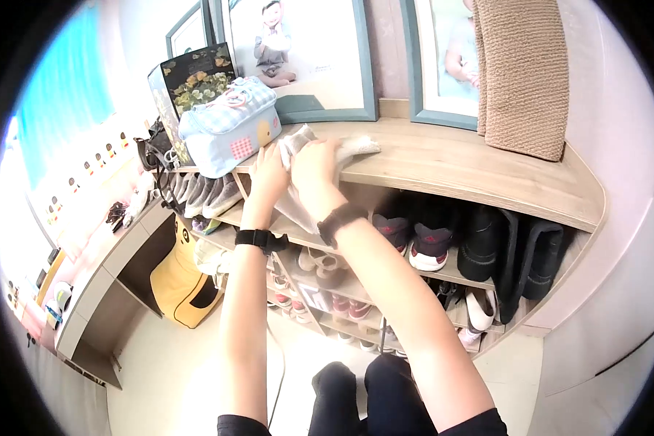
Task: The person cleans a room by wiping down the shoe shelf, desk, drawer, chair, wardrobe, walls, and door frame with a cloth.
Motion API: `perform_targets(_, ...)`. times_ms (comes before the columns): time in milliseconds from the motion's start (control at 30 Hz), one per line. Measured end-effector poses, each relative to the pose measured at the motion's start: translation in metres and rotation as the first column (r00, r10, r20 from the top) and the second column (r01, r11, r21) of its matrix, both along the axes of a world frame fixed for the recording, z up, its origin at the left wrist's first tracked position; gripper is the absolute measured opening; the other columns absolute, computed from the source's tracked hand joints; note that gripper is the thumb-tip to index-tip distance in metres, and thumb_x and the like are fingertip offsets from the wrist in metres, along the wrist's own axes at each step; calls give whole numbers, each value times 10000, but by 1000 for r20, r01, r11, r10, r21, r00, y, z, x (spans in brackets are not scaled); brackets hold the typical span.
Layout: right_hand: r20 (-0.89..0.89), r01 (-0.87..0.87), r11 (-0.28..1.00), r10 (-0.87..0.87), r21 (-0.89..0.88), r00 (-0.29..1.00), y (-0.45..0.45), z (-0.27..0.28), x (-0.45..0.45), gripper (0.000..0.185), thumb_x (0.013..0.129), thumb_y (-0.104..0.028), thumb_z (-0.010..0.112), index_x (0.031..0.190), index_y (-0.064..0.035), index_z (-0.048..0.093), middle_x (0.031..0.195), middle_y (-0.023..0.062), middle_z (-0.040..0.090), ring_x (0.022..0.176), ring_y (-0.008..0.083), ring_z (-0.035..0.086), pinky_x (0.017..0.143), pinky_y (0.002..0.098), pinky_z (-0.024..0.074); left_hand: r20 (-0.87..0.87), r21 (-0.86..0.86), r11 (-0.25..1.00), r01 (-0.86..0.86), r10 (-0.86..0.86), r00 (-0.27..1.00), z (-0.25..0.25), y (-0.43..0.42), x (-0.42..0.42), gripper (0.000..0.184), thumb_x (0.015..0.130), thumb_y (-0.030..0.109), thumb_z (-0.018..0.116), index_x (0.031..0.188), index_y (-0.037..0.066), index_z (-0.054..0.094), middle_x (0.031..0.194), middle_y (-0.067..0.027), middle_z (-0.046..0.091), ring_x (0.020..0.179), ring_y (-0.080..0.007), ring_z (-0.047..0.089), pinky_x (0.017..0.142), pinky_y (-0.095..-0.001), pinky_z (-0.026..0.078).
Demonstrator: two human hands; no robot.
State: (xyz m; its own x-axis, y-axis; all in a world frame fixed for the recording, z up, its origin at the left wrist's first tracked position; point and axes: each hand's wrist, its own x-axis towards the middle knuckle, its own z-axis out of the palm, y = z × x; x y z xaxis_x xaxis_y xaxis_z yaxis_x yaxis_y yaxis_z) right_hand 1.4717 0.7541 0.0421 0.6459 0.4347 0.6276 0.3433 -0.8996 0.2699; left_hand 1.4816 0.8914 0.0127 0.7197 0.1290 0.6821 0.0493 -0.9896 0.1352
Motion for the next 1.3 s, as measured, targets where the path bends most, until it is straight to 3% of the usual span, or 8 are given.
perform_targets(167,110,-233,951,214,205,971,-56,-5,6,315,850,-343,493,724,-107,661,689,62,656,636,222,634,697,403,423,-5,2,1000,6,-6,1000,8,-61,-24,515,857,321,516,1309,102,404,1342,-126,411,1271,-400,322,1000,-540,281)
perform_targets(333,159,-452,727,437,517,885,-151,-5,-12,314,826,-309,547,770,-3,593,651,186,618,646,333,625,621,417,496,-179,94,994,51,-33,983,25,-145,-36,469,819,232,557,1258,100,457,1268,-168,472,1220,-434,374,987,-537,310)
perform_targets(567,237,-336,758,242,559,941,-232,-14,-43,263,808,-243,583,807,15,529,662,204,608,664,366,609,634,437,481,-164,138,949,283,-260,952,27,-236,-26,417,813,145,518,1188,-31,477,1188,-196,530,1158,-392,461,974,-446,366)
perform_targets(833,222,-145,860,37,490,974,-298,-15,-81,221,778,-178,613,816,7,499,689,178,606,701,336,596,697,424,447,-78,135,841,524,-518,852,26,-307,-31,476,790,132,547,1224,-31,441,1154,-178,534,1120,-335,479,928,-466,377)
perform_targets(933,212,-133,855,28,501,977,-329,-10,-88,213,792,-178,603,799,8,498,641,203,585,649,365,594,618,445,466,-104,167,830,532,-522,847,28,-340,-35,466,784,137,543,1204,-46,454,1100,-183,560,1060,-323,512,887,-456,397)
perform_targets(967,190,-93,859,-5,504,982,-340,-8,-90,218,804,-191,599,804,3,501,637,207,588,637,370,600,588,453,473,29,227,838,495,-514,857,19,-354,-30,438,788,158,528,1172,-50,481,1051,-180,582,1013,-310,536,863,-425,408)
perform_targets(1067,124,3,839,-84,545,989,-370,-5,-98,239,826,-227,592,849,-3,512,627,208,584,637,390,593,597,456,476,-54,134,827,546,-544,838,29,-387,-43,363,804,154,512,1134,2,513,1126,-166,565,1108,-296,507,934,-421,382)
perform_targets(1300,108,36,790,-129,612,986,-403,-7,-106,328,840,-238,581,1039,22,551,810,236,601,839,407,581,689,444,470,159,115,703,701,-710,686,17,-417,-19,313,819,197,471,1057,5,537,1008,-163,590,984,-310,549,848,-410,404)
